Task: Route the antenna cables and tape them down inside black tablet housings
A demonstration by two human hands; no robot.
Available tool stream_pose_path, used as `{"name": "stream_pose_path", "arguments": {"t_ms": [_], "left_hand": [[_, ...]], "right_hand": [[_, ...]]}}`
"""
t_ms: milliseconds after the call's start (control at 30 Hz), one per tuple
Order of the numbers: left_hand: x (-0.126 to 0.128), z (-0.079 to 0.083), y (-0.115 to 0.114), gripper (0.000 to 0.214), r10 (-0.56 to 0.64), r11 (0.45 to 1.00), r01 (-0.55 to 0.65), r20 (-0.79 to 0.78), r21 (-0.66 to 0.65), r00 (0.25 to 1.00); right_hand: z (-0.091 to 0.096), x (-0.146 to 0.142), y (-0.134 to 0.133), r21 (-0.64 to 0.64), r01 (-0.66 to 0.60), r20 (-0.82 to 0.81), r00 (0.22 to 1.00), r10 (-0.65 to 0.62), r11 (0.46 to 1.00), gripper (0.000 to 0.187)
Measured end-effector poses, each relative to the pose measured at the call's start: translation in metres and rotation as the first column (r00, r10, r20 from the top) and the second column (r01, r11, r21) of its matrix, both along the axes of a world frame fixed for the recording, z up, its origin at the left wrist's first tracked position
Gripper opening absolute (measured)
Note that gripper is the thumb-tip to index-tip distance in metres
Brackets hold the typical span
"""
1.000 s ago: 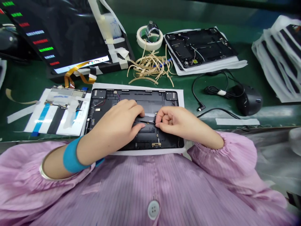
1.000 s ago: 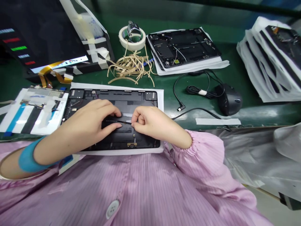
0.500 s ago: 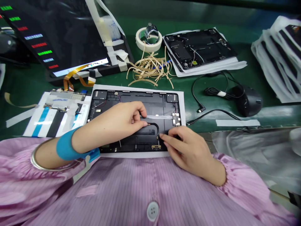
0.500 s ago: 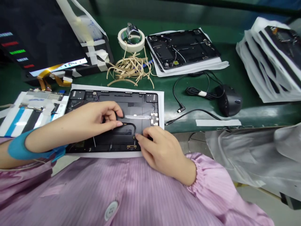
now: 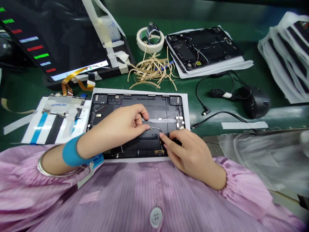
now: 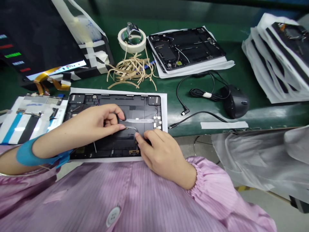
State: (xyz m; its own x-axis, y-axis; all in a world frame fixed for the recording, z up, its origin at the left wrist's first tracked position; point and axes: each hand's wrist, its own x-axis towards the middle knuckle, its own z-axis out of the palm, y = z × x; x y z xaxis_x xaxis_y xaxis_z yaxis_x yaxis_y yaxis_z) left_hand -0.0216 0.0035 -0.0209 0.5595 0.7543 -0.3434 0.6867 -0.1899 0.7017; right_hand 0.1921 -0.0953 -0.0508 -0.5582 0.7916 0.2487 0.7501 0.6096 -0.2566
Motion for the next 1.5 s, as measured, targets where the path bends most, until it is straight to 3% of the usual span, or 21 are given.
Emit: {"name": "stream_pose_path", "arguments": {"t_ms": [1267,1500], "left_hand": [[0.0,0.0,0.001,0.013,-0.031,0.998,0.035,-0.08,0.05,0.996],[0.003,0.001,0.002,0.013,-0.035,0.998,0.04,-0.116,0.041,0.993]], "right_hand": [[-0.002,-0.008,0.01,0.037,0.033,0.019,0.999,-0.033,0.999,0.034],[0.003,-0.011,0.013,0.004,0.036,0.092,0.995,-0.036,0.999,0.037]]}}
